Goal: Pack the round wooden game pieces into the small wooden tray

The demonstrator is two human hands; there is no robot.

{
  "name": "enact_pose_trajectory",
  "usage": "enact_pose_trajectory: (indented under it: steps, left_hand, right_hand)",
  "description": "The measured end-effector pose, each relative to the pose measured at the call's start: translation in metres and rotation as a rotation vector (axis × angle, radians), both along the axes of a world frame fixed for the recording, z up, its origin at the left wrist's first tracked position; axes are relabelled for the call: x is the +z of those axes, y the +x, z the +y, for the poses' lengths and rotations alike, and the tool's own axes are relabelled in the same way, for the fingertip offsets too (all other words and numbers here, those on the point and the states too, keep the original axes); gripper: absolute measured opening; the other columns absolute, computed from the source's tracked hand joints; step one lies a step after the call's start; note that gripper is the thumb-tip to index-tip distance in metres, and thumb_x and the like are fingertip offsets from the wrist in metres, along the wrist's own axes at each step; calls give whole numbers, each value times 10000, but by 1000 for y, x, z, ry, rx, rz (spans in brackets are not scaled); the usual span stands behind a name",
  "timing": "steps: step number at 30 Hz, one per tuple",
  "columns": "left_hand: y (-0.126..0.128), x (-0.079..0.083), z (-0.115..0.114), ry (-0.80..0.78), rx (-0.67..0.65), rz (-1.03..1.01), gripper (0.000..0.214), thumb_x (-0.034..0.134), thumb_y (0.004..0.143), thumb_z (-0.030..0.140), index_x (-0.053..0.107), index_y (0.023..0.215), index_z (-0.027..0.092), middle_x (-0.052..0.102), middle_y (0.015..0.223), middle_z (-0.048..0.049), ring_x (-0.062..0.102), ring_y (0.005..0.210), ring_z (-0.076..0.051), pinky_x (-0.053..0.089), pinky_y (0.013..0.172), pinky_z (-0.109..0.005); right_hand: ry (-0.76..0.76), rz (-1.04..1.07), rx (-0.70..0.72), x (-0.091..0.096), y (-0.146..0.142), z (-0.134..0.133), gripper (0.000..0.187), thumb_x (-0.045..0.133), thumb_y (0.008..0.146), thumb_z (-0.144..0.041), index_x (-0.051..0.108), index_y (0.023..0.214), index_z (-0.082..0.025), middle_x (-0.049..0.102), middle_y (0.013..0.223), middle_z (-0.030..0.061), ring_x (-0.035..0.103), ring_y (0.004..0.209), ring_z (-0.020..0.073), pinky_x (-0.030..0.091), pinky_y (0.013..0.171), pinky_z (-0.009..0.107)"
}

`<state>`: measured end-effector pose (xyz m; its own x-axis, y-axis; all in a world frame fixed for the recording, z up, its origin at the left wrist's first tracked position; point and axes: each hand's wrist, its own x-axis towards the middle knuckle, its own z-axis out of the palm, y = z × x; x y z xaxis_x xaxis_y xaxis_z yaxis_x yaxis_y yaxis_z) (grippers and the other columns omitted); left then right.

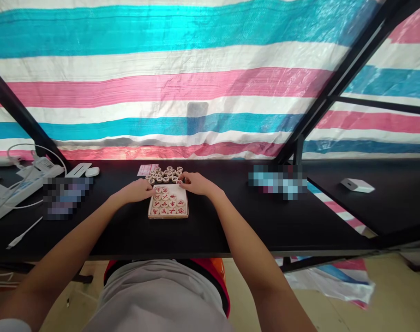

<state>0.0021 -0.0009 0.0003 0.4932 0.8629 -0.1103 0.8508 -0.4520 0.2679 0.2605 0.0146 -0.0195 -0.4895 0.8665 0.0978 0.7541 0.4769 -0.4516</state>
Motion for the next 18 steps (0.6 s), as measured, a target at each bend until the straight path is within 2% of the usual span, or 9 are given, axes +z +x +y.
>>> enact_pose_trajectory:
  steps: [2, 4, 7, 10, 18]
  left_hand:
    - [-1, 1, 1, 157, 2, -7, 435, 395, 850, 406, 568, 532, 164, 559, 548, -38, 478, 518, -145, 283, 506, -266]
    - [-1, 0, 2, 221, -36, -64, 389, 381, 869, 401, 624, 667, 174, 595, 634, -29, 514, 595, -154, 312, 545, -255]
    - [-1, -3, 3, 187, -133, -116, 293, 434, 851, 392, 655, 887, 202, 635, 796, -21, 558, 722, -166, 371, 630, -241]
    - [0, -5, 3, 138, -171, -105, 310, 447, 844, 403, 658, 947, 201, 633, 888, -39, 567, 803, -181, 393, 683, -246]
    - [0, -5, 5, 73, -137, -93, 338, 480, 827, 396, 682, 1014, 200, 621, 817, -35, 558, 780, -184, 376, 674, -251]
  right_hand:
    - [-33, -38, 9, 0, -2, -1, 262, 520, 853, -294, 618, 1072, -190, 614, 763, 14, 545, 687, 138, 373, 644, 235]
    - [-23, -61, 10, -1, -4, -1, 233, 496, 859, -266, 627, 1035, -191, 608, 755, 17, 538, 684, 138, 355, 632, 232]
    - [-2, -70, 6, -2, -7, -1, 217, 484, 861, -253, 626, 1009, -185, 610, 761, 23, 534, 682, 140, 343, 624, 231]
    - [18, -85, 3, -2, -8, -1, 202, 484, 861, -248, 626, 990, -184, 617, 768, 26, 535, 680, 143, 339, 619, 234]
    - [56, -97, -5, -2, -11, -2, 182, 502, 864, -237, 636, 974, -184, 639, 804, 38, 562, 705, 153, 348, 615, 237]
